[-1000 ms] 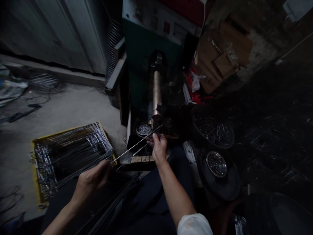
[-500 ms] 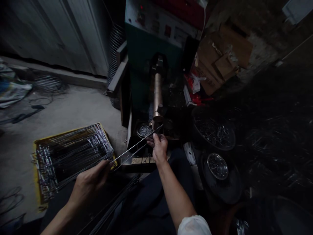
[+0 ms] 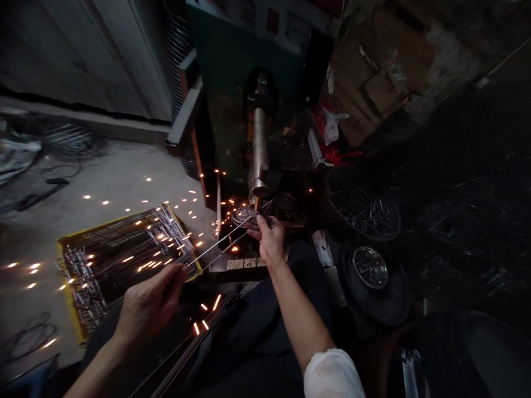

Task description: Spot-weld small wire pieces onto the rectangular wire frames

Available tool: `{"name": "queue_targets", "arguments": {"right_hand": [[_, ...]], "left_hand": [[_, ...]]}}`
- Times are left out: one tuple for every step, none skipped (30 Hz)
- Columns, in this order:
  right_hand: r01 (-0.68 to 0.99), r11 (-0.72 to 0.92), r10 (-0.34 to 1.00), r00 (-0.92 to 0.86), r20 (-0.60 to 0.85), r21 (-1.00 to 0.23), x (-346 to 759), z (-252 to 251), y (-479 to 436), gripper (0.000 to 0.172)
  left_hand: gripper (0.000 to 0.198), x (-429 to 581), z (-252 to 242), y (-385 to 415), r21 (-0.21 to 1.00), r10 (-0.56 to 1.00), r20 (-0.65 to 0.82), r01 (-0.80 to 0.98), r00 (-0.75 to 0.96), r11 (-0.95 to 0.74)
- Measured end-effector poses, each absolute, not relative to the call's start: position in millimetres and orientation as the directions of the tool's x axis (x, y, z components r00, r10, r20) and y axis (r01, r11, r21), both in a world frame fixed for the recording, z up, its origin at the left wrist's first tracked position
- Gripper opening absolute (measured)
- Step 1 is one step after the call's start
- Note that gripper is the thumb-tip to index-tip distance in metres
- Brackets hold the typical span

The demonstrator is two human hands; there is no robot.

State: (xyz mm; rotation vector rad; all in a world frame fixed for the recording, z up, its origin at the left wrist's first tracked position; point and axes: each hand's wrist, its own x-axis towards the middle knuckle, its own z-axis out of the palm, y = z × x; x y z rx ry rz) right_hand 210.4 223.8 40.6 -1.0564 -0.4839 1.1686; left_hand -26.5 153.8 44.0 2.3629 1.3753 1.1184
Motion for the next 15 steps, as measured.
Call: {"name": "queue_targets", "arguments": {"right_hand": [[-0.484,0.013,0.911,0.366,-0.188,-0.875,213,41,224,0.029],[-0.457,0.015,0.907,0.380,-0.180,-0.889,217,41,224,0.029],[-0.430,0.018,0.899,0.401,-0.173,-0.902,220,42,225,0.028],[-0.412,0.021,0.892,0.419,-0.168,-0.911,223,42,226,0.027],[-0.406,0.025,0.887,0.430,-0.167,-0.914,227,42,227,0.026],[-0.413,0.030,0.885,0.434,-0.168,-0.910,230,42,229,0.026],[-0.430,0.033,0.885,0.432,-0.173,-0.902,232,43,230,0.026],[-0.449,0.034,0.887,0.425,-0.180,-0.893,235,43,232,0.026],[-0.467,0.033,0.888,0.419,-0.188,-0.884,236,43,234,0.026],[-0.481,0.031,0.889,0.415,-0.196,-0.876,238,43,235,0.026],[-0.491,0.028,0.889,0.411,-0.203,-0.871,239,43,237,0.026],[-0.498,0.025,0.889,0.408,-0.209,-0.867,239,43,238,0.026],[-0.504,0.023,0.889,0.405,-0.213,-0.863,240,43,239,0.026],[-0.508,0.021,0.891,0.400,-0.214,-0.861,240,43,240,0.026],[-0.510,0.021,0.895,0.393,-0.211,-0.860,240,43,241,0.025]], "left_hand": [[0.017,-25,44,154,0.490,0.803,0.522,0.669,0.289,-0.559],[0.017,-23,43,154,0.478,0.798,0.528,0.675,0.290,-0.562],[0.018,-20,42,155,0.462,0.791,0.537,0.683,0.292,-0.566],[0.020,-17,42,157,0.451,0.791,0.537,0.692,0.295,-0.564],[0.022,-14,41,158,0.444,0.790,0.538,0.698,0.294,-0.562],[0.023,-11,41,160,0.441,0.790,0.539,0.702,0.290,-0.559],[0.024,-7,40,162,0.445,0.793,0.539,0.703,0.285,-0.555],[0.024,-4,41,164,0.453,0.798,0.535,0.702,0.279,-0.549],[0.023,-2,41,166,0.464,0.804,0.529,0.701,0.272,-0.542],[0.022,0,41,168,0.472,0.809,0.524,0.700,0.266,-0.536],[0.022,2,42,170,0.475,0.811,0.525,0.701,0.259,-0.531],[0.022,3,42,172,0.475,0.814,0.523,0.706,0.254,-0.525],[0.022,3,42,173,0.473,0.816,0.521,0.711,0.250,-0.520],[0.023,3,42,175,0.468,0.818,0.518,0.717,0.250,-0.516],[0.024,2,41,177,0.464,0.820,0.515,0.723,0.250,-0.512]]}}
